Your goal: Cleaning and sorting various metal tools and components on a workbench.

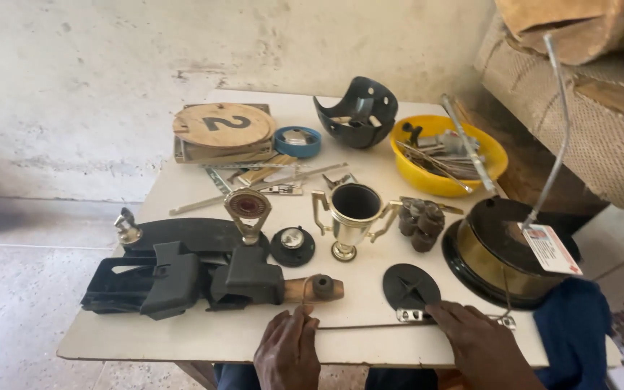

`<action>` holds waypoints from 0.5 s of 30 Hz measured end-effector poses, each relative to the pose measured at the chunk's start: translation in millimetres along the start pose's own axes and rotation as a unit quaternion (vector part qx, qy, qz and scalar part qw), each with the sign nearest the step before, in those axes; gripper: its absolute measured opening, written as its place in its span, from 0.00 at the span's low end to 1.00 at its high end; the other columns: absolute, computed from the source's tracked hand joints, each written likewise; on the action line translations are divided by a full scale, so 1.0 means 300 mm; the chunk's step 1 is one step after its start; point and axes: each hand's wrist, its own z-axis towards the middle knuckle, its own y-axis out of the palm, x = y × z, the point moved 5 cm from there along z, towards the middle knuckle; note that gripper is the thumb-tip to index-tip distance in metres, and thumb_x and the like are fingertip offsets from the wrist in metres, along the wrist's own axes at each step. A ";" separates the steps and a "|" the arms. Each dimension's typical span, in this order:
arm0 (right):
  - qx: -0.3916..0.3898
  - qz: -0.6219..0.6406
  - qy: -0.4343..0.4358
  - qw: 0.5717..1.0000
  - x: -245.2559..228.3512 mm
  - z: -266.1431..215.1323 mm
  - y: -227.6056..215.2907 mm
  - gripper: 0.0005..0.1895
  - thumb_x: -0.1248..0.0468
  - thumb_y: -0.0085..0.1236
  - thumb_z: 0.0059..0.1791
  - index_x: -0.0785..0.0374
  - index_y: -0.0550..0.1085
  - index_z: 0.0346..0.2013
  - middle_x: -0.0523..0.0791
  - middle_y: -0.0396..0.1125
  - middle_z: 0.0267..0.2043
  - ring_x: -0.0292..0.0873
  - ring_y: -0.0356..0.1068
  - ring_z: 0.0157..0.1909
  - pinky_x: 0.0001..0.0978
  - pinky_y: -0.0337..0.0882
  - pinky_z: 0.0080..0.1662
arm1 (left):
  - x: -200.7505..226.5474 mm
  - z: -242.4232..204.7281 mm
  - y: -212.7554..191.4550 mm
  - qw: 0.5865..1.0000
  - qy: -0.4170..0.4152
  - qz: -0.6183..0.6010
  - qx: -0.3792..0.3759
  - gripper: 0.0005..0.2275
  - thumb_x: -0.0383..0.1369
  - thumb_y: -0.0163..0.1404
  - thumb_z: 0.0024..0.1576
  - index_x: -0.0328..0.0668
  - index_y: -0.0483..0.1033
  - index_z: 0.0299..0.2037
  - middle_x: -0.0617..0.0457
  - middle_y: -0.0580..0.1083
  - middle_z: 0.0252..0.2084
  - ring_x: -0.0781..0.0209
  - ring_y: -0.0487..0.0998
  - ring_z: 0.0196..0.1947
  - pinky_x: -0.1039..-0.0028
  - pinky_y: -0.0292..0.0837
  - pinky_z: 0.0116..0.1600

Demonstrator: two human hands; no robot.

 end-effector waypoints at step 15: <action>0.147 0.070 -0.073 0.984 0.009 0.008 -0.073 0.30 0.44 0.54 0.47 0.32 0.67 0.66 0.26 0.64 0.69 0.25 0.70 0.63 0.28 0.79 0.51 | -0.019 0.009 0.000 0.999 0.029 -0.030 0.016 0.06 0.34 0.57 0.56 0.45 0.85 0.40 0.56 0.85 0.34 0.51 0.84 0.40 0.57 0.81 0.49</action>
